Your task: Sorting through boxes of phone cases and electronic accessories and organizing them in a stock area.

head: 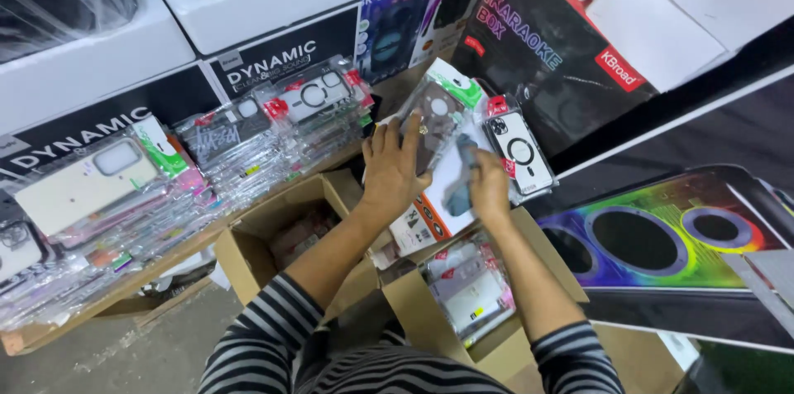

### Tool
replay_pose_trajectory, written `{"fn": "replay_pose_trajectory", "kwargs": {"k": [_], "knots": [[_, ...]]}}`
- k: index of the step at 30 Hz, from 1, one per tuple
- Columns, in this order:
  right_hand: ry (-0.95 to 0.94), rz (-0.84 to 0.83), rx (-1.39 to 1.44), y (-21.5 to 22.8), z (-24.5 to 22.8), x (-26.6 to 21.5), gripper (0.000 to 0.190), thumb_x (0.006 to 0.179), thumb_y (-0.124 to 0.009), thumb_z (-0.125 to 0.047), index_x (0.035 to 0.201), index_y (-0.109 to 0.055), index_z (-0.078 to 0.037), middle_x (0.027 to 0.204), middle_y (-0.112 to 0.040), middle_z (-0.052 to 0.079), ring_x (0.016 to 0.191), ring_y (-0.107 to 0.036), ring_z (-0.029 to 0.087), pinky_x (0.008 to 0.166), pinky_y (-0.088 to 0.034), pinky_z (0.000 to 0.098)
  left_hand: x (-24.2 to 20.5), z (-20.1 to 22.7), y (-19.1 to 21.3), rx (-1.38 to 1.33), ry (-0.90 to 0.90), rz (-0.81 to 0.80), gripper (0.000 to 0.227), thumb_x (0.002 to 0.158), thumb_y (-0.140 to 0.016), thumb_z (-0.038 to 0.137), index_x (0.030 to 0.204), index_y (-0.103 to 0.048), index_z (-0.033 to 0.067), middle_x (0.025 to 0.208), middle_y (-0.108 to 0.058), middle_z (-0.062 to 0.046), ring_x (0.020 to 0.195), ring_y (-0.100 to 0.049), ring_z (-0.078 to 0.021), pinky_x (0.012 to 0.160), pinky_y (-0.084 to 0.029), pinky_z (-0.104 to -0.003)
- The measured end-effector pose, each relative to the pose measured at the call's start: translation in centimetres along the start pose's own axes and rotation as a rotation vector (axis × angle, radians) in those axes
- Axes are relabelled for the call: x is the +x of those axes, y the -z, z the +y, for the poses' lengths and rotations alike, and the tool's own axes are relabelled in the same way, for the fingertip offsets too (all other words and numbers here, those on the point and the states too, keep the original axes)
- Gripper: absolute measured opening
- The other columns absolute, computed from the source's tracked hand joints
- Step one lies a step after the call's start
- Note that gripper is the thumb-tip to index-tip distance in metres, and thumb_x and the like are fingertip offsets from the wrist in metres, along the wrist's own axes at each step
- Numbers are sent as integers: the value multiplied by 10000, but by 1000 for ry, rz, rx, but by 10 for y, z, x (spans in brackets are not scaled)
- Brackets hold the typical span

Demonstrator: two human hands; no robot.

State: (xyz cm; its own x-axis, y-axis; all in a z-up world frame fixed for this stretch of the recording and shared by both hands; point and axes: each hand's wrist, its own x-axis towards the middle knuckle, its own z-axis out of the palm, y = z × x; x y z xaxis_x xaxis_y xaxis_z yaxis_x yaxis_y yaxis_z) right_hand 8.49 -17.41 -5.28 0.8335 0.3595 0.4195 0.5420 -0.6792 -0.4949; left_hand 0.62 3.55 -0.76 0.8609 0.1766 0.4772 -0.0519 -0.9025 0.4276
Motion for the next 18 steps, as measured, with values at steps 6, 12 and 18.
{"fn": "replay_pose_trajectory", "kwargs": {"k": [6,12,18], "knots": [[208,232,271,19,-103,51,379,904,-548,107,1203,-709,-63,1203,-705,173,1185,-631,369,1055,-457,435,14,-34,8,-248,-36,-129,1350,631,-924,319,1639,-58,77,1459,-421,-346,1294,-492,-526,1053,-356,-620],[386,-354,-29,-32,-96,61,522,917,-506,-63,1437,-552,-33,1468,-550,247,1409,-443,428,1188,-224,598,7,-43,-4,-270,9,-162,1134,783,-731,298,1633,-34,17,1264,-554,-336,1233,-530,-514,1063,-345,-600],[343,-67,-129,-51,-34,136,477,909,-483,9,1358,-620,-75,1352,-652,146,1274,-594,344,1028,-431,504,10,-31,-1,-151,21,-235,1154,733,-810,398,1625,-154,70,1471,-453,-311,1284,-519,-449,1084,-323,-586]]}}
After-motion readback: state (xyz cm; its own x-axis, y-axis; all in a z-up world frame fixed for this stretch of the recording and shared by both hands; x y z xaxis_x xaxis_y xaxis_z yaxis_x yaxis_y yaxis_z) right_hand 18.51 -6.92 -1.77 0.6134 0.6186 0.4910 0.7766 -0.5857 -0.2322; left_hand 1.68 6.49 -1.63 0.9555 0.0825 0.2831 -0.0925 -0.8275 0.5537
